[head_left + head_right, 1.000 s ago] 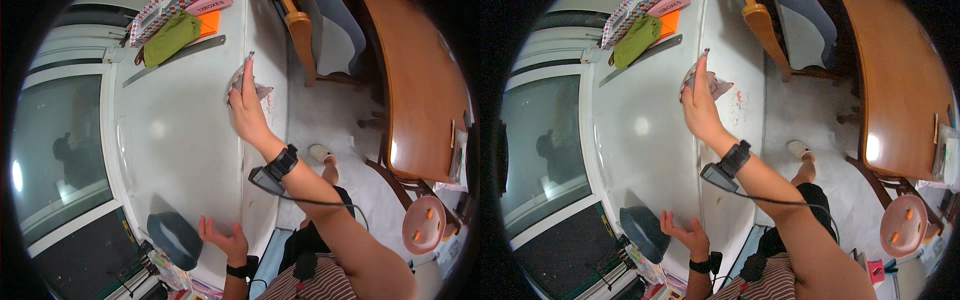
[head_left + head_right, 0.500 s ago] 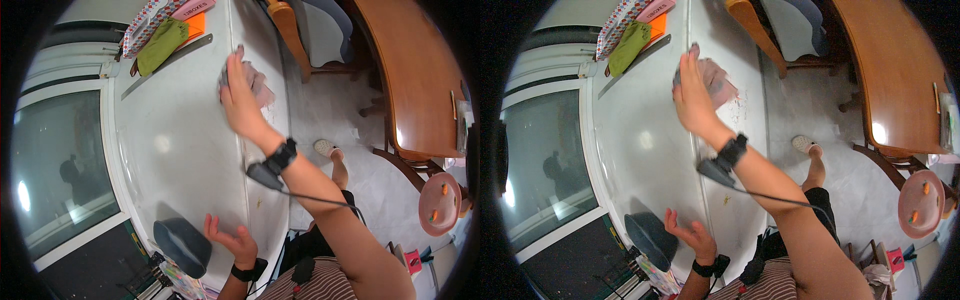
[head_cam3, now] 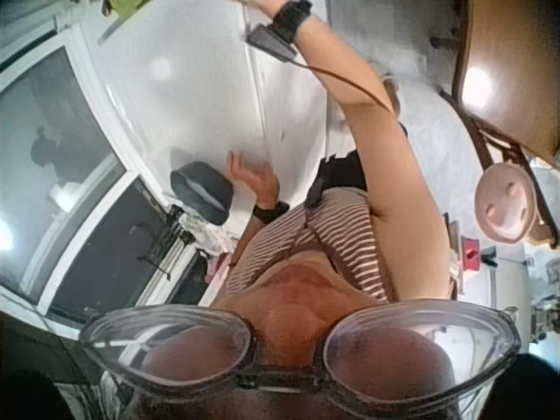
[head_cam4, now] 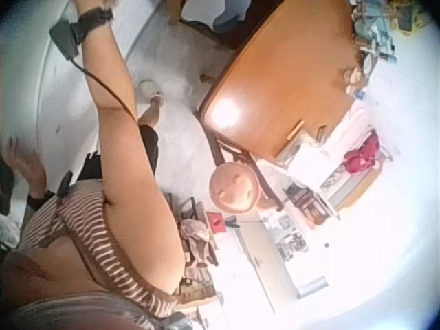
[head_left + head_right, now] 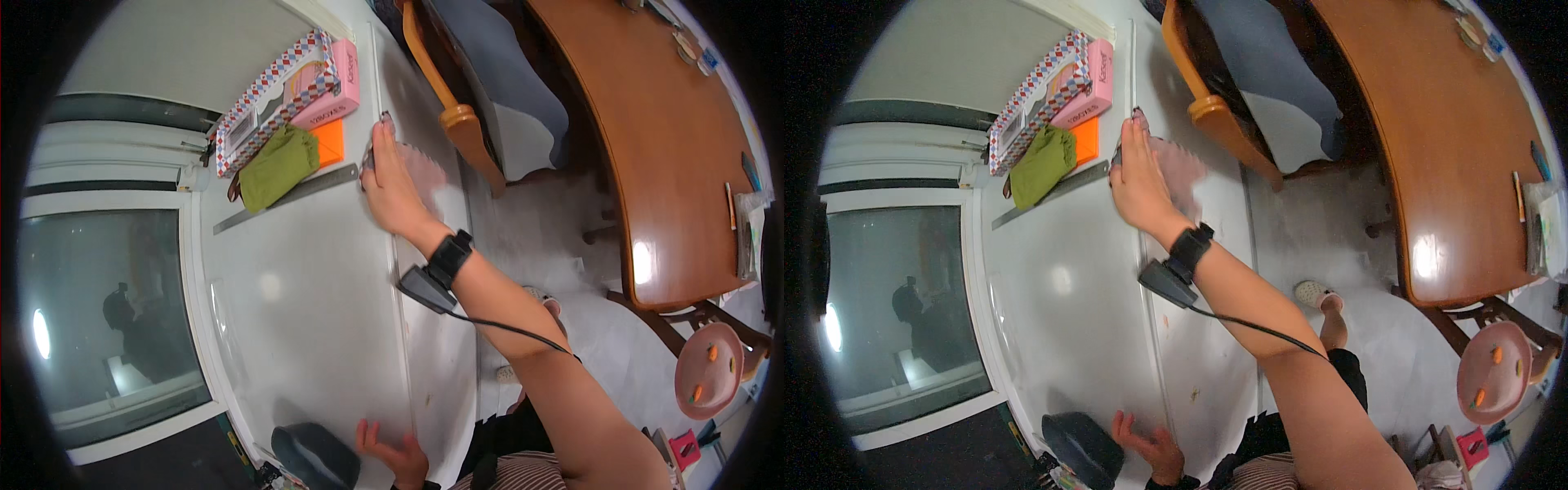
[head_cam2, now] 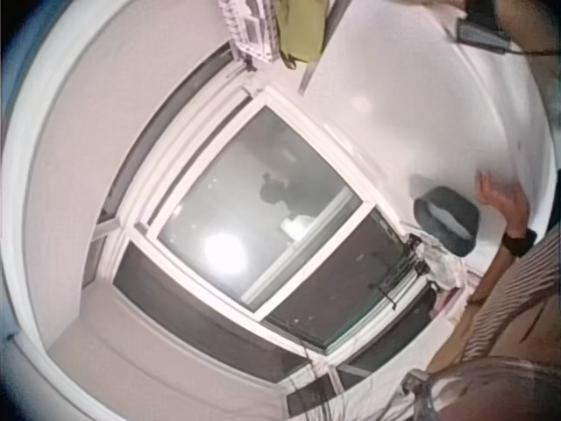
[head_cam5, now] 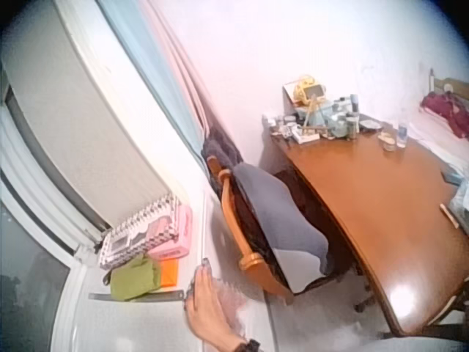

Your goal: The person is washing a cloth in a basin and using it to clean a window track and frame.

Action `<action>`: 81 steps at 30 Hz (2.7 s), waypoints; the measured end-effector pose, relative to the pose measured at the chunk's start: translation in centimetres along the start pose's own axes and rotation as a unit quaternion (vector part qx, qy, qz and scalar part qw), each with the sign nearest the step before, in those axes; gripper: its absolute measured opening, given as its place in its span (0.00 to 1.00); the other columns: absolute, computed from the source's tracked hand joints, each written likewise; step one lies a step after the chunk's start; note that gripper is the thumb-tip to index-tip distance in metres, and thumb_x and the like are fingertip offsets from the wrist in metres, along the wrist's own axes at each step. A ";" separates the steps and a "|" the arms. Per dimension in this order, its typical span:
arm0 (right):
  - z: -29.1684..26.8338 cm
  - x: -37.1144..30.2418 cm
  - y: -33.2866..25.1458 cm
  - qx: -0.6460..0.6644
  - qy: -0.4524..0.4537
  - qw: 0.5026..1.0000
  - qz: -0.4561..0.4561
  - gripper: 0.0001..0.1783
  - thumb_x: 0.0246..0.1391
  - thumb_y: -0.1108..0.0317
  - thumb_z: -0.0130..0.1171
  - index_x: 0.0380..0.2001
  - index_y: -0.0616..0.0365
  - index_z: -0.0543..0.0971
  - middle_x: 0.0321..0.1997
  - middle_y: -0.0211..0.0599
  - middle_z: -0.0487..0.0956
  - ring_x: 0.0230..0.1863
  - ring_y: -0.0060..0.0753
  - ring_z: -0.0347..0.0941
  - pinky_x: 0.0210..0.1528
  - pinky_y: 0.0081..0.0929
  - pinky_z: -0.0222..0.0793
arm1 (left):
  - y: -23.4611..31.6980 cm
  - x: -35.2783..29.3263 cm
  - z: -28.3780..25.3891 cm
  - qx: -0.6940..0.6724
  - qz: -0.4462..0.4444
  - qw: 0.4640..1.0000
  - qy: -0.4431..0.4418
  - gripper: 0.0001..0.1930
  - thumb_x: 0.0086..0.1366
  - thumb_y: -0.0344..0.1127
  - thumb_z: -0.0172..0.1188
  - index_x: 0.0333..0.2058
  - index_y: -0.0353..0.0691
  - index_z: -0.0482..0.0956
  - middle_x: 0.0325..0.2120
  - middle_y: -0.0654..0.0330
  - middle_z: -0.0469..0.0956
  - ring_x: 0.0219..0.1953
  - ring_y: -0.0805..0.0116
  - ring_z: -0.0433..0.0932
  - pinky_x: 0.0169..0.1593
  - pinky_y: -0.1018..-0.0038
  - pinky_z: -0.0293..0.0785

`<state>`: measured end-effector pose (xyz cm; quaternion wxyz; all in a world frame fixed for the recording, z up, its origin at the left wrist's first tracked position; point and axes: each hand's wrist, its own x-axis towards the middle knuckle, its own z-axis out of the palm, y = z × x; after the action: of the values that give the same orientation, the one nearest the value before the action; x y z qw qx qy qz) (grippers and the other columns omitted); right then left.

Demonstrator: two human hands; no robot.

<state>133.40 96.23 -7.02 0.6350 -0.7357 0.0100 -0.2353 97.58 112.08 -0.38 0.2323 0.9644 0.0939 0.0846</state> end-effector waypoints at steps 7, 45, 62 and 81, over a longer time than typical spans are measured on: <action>-1.1 -6.0 -4.1 0.045 -0.067 0.996 0.047 0.38 0.53 0.80 0.42 0.67 0.67 0.45 0.72 0.60 0.41 0.73 0.55 0.35 0.71 0.43 0.33 | -3.2 -1.1 -0.5 0.144 0.053 0.988 -0.028 0.27 0.61 0.36 0.53 0.56 0.26 0.61 0.55 0.41 0.59 0.57 0.39 0.55 0.57 0.41 0.48; 3.3 23.8 8.5 -0.100 -0.010 0.995 -0.016 0.26 0.60 0.73 0.39 0.62 0.72 0.56 0.68 0.69 0.47 0.72 0.59 0.40 0.72 0.36 0.37 | -1.1 0.3 -0.7 0.210 0.077 0.975 -0.003 0.25 0.57 0.40 0.58 0.48 0.27 0.68 0.51 0.46 0.63 0.54 0.42 0.59 0.55 0.49 0.55; 1.1 13.8 4.7 -0.112 -0.035 0.993 0.014 0.30 0.59 0.73 0.41 0.65 0.63 0.52 0.72 0.54 0.44 0.72 0.54 0.42 0.67 0.57 0.44 | -0.3 0.2 -0.5 0.150 0.018 0.988 0.043 0.31 0.58 0.44 0.60 0.54 0.29 0.64 0.53 0.40 0.63 0.58 0.44 0.58 0.58 0.49 0.56; -3.9 -24.8 -12.1 0.009 -0.202 0.979 0.038 0.32 0.56 0.80 0.43 0.65 0.65 0.53 0.71 0.55 0.47 0.71 0.64 0.39 0.71 0.44 0.38 | -1.1 -0.8 -0.8 0.024 0.067 0.989 0.128 0.27 0.64 0.40 0.53 0.55 0.29 0.59 0.59 0.41 0.55 0.61 0.44 0.52 0.63 0.52 0.46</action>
<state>106.55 102.67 -3.59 0.6387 -0.7617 -0.0926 -0.0573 96.49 113.22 -0.26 0.1890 0.9551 0.0599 0.2200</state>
